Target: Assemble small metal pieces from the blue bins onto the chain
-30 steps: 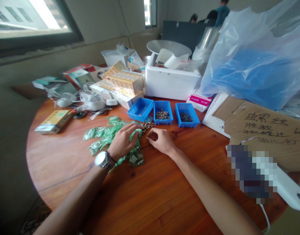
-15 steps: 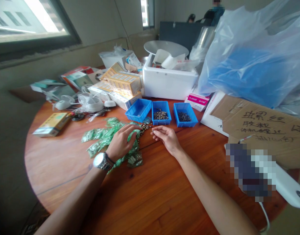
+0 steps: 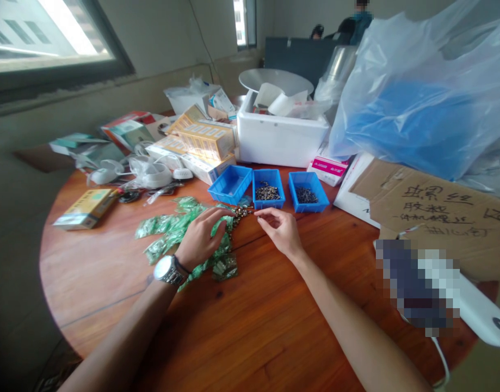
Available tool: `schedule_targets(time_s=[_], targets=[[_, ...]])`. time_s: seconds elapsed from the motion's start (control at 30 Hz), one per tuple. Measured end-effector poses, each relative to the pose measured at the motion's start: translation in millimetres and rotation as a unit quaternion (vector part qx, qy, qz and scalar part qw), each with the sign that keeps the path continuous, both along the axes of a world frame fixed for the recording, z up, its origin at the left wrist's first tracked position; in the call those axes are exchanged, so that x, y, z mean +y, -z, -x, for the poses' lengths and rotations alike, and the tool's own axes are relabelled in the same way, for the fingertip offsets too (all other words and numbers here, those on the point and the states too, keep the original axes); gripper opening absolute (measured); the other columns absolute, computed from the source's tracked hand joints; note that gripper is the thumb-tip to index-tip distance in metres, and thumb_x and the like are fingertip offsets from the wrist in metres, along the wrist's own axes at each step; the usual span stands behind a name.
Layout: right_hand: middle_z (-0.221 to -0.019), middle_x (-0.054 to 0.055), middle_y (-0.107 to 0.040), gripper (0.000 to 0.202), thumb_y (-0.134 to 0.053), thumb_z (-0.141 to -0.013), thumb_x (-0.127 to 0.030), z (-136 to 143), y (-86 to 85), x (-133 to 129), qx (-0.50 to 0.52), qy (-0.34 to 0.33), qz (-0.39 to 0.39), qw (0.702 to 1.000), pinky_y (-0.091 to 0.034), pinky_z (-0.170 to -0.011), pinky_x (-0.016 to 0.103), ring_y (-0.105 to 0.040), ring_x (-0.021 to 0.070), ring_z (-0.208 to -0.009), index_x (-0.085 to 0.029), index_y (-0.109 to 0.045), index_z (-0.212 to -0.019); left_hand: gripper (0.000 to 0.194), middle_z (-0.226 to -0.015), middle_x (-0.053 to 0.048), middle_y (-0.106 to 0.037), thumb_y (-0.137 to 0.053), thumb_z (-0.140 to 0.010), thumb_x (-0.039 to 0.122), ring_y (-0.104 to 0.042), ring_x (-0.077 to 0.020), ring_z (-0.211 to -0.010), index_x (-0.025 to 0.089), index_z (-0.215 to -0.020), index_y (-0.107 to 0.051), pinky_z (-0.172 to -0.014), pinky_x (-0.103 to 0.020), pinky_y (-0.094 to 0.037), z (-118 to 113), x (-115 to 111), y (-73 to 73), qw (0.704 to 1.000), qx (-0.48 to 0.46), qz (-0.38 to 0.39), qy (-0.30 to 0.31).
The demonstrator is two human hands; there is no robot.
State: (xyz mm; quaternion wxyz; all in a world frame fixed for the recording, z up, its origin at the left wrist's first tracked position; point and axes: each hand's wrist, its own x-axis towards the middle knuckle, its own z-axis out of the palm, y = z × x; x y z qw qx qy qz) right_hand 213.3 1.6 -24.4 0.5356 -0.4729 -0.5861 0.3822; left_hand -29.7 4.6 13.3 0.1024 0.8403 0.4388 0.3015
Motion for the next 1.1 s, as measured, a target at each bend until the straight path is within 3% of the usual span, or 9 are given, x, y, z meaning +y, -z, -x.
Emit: schedule_targets(time_s=[0.23, 0.37, 0.43, 0.5, 0.6, 0.7, 0.8, 0.93, 1.1], targets=[[-0.106, 0.009, -0.081, 0.022, -0.066, -0.097, -0.034, -14, -44.5, 34, -0.154, 0.11, -0.141, 0.972, -0.056, -0.073, 0.035, -0.071, 0.0244, -0.085, -0.022, -0.081, -0.107, 0.027, -0.121, -0.007, -0.075, -0.046, -0.107, 0.023, -0.071, -0.0264, -0.112, 0.023, -0.121, -0.069, -0.101, -0.043, -0.056, 0, 0, 0.4, 1.0, -0.004, -0.006, -0.001], [-0.107, 0.01, -0.079, 0.024, -0.065, -0.094, -0.021, -17, -56.3, 53, -0.257, 0.12, -0.178, 0.942, -0.056, -0.089, 0.04, -0.069, 0.0267, -0.092, -0.02, -0.08, -0.112, 0.027, -0.122, -0.007, -0.075, -0.047, -0.106, 0.023, -0.071, -0.0264, -0.111, 0.023, -0.121, -0.069, -0.101, -0.043, -0.057, 1, 0, -0.7, 1.0, -0.004, -0.01, -0.003], [-0.111, 0.012, -0.078, 0.026, -0.065, -0.092, -0.017, -13, -52.9, 50, -0.279, 0.118, -0.19, 0.934, -0.055, -0.092, 0.041, -0.069, 0.0276, -0.096, -0.019, -0.079, -0.114, 0.027, -0.122, -0.007, -0.075, -0.046, -0.107, 0.022, -0.07, -0.0265, -0.112, 0.023, -0.121, -0.069, -0.101, -0.043, -0.056, 1, 0, -1.4, 1.0, -0.004, -0.008, -0.006], [-0.103, 0.01, -0.078, 0.022, -0.064, -0.094, -0.018, -5, -43.6, 41, -0.274, 0.1, -0.173, 0.941, -0.056, -0.086, 0.038, -0.069, 0.0251, -0.086, -0.019, -0.079, -0.111, 0.027, -0.122, -0.007, -0.075, -0.045, -0.107, 0.022, -0.07, -0.0263, -0.114, 0.024, -0.121, -0.069, -0.102, -0.042, -0.056, 1, 0, -1.7, 1.0, -0.004, -0.006, -0.005], [-0.08, 0.004, -0.075, 0.017, -0.068, -0.093, -0.016, 11, -23.9, 27, -0.287, 0.023, -0.103, 0.952, -0.054, -0.075, 0.033, -0.067, 0.0202, -0.068, -0.021, -0.078, -0.106, 0.028, -0.124, -0.007, -0.075, -0.046, -0.106, 0.021, -0.071, -0.026, -0.114, 0.024, -0.123, -0.068, -0.102, -0.042, -0.056, 1, 0, -1.2, 1.0, -0.004, -0.005, -0.002], [-0.077, 0.003, -0.076, 0.024, -0.073, -0.09, -0.013, 27, -6.8, 25, -0.332, -0.026, -0.06, 0.941, -0.052, -0.075, 0.031, -0.07, 0.0206, -0.07, -0.021, -0.077, -0.113, 0.028, -0.124, -0.007, -0.074, -0.046, -0.106, 0.02, -0.07, -0.0262, -0.114, 0.023, -0.123, -0.068, -0.102, -0.042, -0.056, 0, 0, -1.2, 1.0, -0.006, -0.004, -0.001], [-0.081, 0.005, -0.079, 0.023, -0.072, -0.093, -0.014, 39, 1.4, 32, -0.368, -0.012, -0.051, 0.928, -0.052, -0.076, 0.031, -0.074, 0.023, -0.077, -0.02, -0.076, -0.115, 0.028, -0.124, -0.008, -0.074, -0.046, -0.106, 0.02, -0.07, -0.0265, -0.115, 0.023, -0.123, -0.068, -0.103, -0.043, -0.056, 0, -1, -2.3, 1.0, -0.005, 0.0, 0.0], [-0.085, 0.007, -0.08, 0.014, -0.07, -0.095, -0.013, 44, 4.5, 39, -0.389, 0.012, -0.043, 0.92, -0.052, -0.075, 0.031, -0.076, 0.0247, -0.082, -0.021, -0.076, -0.104, 0.03, -0.124, -0.009, -0.074, -0.044, -0.106, 0.02, -0.069, -0.0272, -0.116, 0.022, -0.123, -0.069, -0.104, -0.044, -0.056, -1, -2, -3.6, 1.0, -0.001, 0.005, 0.006], [-0.086, 0.007, -0.08, 0.009, -0.07, -0.093, -0.013, 39, 6.8, 36, -0.323, 0.01, -0.057, 0.945, -0.055, -0.075, 0.033, -0.074, 0.0235, -0.079, -0.022, -0.073, -0.089, 0.029, -0.12, -0.009, -0.074, -0.045, -0.106, 0.02, -0.07, -0.0263, -0.114, 0.023, -0.122, -0.069, -0.102, -0.043, -0.057, -2, -2, -3.9, 1.0, -0.008, -0.001, 0.005]])
